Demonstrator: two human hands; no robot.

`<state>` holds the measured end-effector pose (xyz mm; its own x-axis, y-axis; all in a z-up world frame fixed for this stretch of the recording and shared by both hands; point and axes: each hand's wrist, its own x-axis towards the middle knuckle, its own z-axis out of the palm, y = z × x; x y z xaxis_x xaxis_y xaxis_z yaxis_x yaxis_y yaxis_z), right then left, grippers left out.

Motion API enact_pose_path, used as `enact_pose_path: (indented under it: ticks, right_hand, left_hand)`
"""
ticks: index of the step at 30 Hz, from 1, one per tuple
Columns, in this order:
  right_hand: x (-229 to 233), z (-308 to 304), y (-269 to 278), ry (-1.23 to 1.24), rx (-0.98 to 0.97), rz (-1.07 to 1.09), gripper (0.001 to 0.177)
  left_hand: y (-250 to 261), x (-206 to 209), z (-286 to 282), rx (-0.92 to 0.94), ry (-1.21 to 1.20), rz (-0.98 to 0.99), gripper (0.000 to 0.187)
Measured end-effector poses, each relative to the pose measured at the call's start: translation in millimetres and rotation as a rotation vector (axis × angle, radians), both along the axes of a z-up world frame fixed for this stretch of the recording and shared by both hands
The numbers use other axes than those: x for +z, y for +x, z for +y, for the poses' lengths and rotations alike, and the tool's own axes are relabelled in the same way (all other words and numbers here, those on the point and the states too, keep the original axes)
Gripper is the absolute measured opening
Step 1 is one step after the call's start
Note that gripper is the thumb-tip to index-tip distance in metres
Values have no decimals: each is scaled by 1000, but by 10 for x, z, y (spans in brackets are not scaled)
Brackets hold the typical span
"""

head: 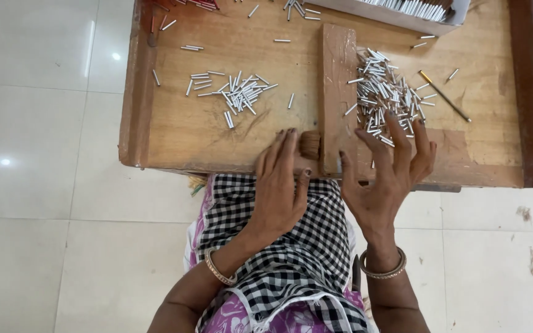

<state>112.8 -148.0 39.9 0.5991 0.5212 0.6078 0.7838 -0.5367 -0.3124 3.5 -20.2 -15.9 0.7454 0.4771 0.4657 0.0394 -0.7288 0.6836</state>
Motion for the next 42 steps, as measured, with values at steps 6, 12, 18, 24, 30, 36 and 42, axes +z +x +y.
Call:
enact_pose_path:
  ticks: [6,12,18,24,30,36,42]
  right_hand:
    - [-120,372,156,-219,136,59,14]
    - [-219,394,218,-299,155,28,11]
    - [-255,347,220,-195,174,50,7]
    - [-161,212,103,-75,171,67,12]
    - [1,120,-33,-74,102,-138,9]
    - [238,180,-101,-21,127,-16,22]
    - [-222,116,0,390,322,567,32]
  left_hand:
    - [16,-130,-43,-63,-101,-7,68]
    - [222,-51,172,51,-6,89,38]
    - [367,-93,263,38,37,116,20]
    - [362,-33,296,36,62,54,16]
    - [254,181,187,-76,-84,-71,19]
    - [196,244,173,-30,-61,-88,20]
    - [105,220,133,-75,-127,-85,29]
